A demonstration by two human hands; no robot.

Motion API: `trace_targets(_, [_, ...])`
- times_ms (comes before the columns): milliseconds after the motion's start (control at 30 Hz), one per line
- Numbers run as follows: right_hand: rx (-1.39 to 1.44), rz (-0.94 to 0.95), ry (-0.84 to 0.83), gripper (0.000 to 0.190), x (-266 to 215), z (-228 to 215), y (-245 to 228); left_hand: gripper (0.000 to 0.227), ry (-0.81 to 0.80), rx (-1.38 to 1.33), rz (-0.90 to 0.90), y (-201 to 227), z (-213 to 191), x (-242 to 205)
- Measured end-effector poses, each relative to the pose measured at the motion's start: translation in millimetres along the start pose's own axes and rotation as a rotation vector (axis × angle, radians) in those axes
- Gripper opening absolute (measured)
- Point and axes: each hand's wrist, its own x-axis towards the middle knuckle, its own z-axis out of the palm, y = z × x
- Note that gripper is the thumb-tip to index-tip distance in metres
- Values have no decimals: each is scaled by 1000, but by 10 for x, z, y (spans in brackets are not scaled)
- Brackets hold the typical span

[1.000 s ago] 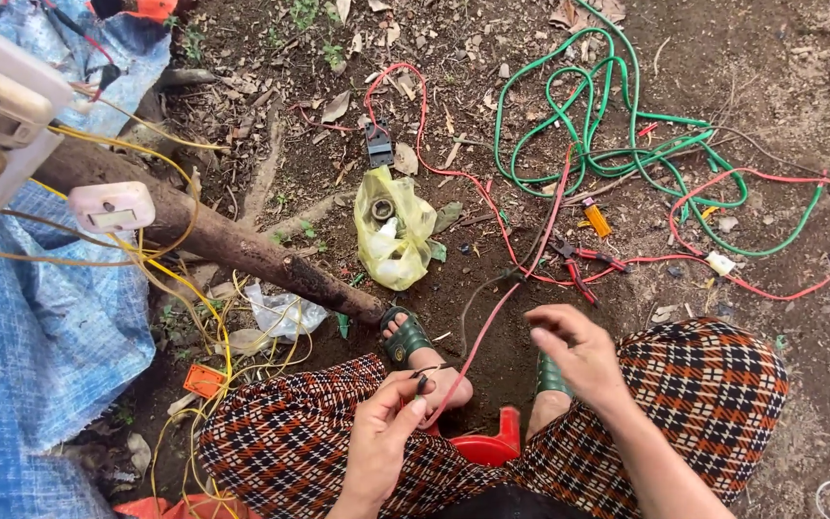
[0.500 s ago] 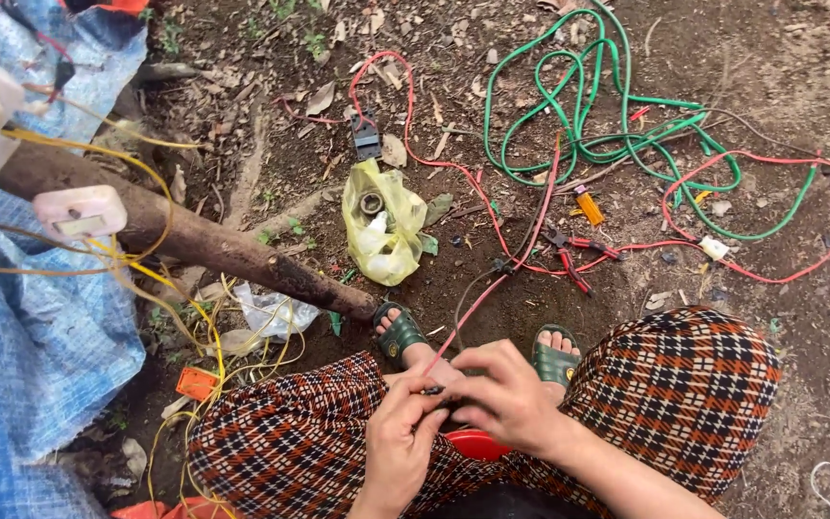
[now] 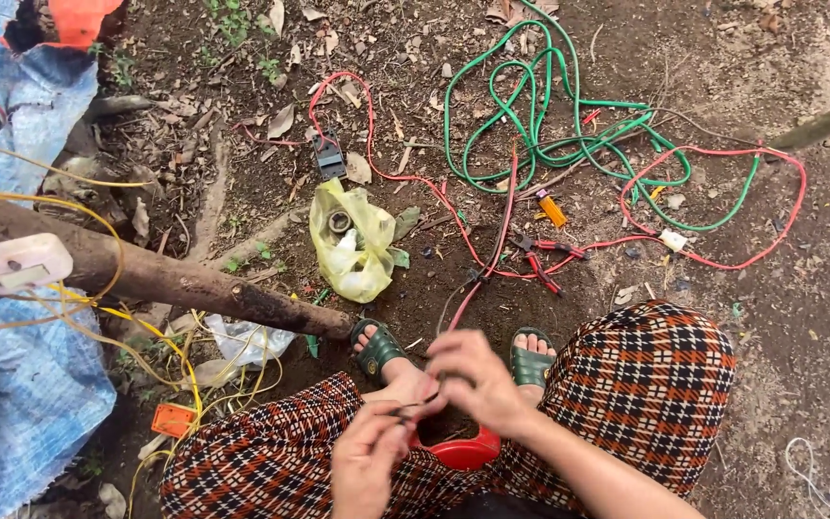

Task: Stripping electrical wires, making a connection, and hanging a string of decorative lights on a wooden frame.

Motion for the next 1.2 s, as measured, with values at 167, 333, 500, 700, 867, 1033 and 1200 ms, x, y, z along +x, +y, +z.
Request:
trace_targets(167, [208, 729, 637, 49, 274, -129, 219, 22, 129, -914, -151, -206, -384, 51])
trace_targets(333, [75, 1146, 838, 83, 360, -53, 777, 22, 95, -1196, -234, 12, -495, 110])
trace_targets(500, [-506, 1133, 689, 92, 227, 157, 1566, 25, 82, -1459, -297, -50, -732, 109])
trace_targets(700, [424, 1347, 694, 83, 100, 209, 2393, 25, 7, -1540, -247, -14, -1068, -65])
trace_targets(867, [825, 1096, 793, 11, 459, -24, 1272, 25, 208, -1048, -174, 189, -1108, 3])
trace_targets(1033, [933, 870, 955, 24, 633, -437, -51, 72, 523, 397, 84, 74, -1193, 304])
trace_targets(1200, [1020, 393, 685, 29, 451, -492, -530, 41, 393, 321, 94, 416, -879, 251])
